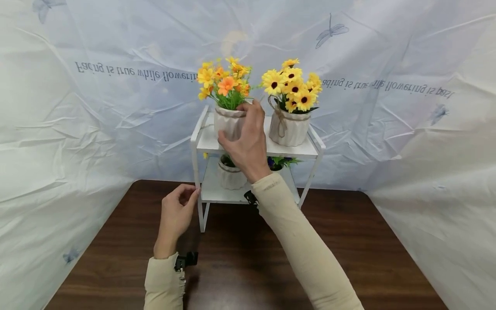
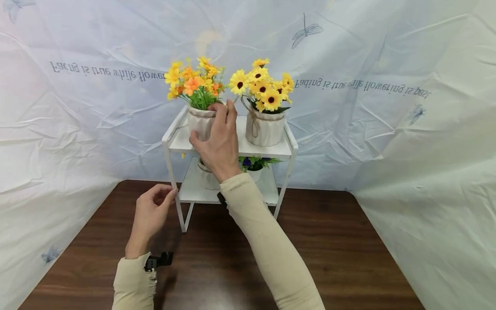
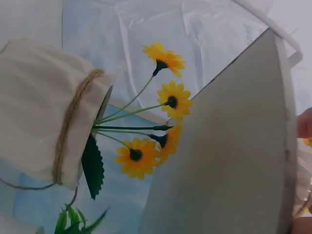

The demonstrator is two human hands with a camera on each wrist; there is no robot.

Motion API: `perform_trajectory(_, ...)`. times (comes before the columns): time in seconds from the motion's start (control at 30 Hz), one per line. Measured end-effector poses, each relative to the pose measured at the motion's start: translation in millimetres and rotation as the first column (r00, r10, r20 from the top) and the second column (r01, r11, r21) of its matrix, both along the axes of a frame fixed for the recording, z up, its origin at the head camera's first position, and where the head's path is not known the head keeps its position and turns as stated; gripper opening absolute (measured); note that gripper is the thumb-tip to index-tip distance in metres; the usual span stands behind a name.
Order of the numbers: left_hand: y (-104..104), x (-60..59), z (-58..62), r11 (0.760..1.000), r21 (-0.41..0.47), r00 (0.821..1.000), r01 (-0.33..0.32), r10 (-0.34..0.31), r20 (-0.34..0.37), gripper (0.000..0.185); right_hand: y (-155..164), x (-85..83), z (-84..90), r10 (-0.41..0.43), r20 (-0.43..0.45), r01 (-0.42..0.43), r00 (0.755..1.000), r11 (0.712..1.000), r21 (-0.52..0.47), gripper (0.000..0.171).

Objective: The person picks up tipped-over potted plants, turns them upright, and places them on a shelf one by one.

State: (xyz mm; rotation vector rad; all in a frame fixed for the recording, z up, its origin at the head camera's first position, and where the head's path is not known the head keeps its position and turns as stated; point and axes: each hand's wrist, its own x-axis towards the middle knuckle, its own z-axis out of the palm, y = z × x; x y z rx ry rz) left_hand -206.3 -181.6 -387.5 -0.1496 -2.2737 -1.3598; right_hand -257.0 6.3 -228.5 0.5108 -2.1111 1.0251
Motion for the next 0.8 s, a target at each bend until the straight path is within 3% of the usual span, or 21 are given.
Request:
perform_trajectory(0.23,0,1.8,-1.3,1.000,-0.004,1.000,0.010,-0.010,0.001,0.013,14,17.7,-1.4,0.070,0.102,-0.066,0.992,0.997,-0.039,0.081)
perform_trajectory(0.6,3,4.0,-1.4,0.999,-0.039,1.000,-0.007,0.007,0.002,0.014,29,41.5,-12.9,0.150,0.153,-0.143,0.977,0.988,-0.059,0.068)
perform_trajectory(0.7,5,10.0,2.6,0.997,-0.070,1.000,-0.021,0.020,-0.014,0.016,38,53.1,-18.2,0.172,0.147,-0.165,0.974,0.985,-0.055,0.066)
perform_trajectory(0.8,4,23.3,9.7,0.994,-0.101,0.998,-0.050,0.046,-0.036,0.025,56,74.1,-25.6,0.157,0.142,-0.161,0.977,0.987,0.017,0.064)
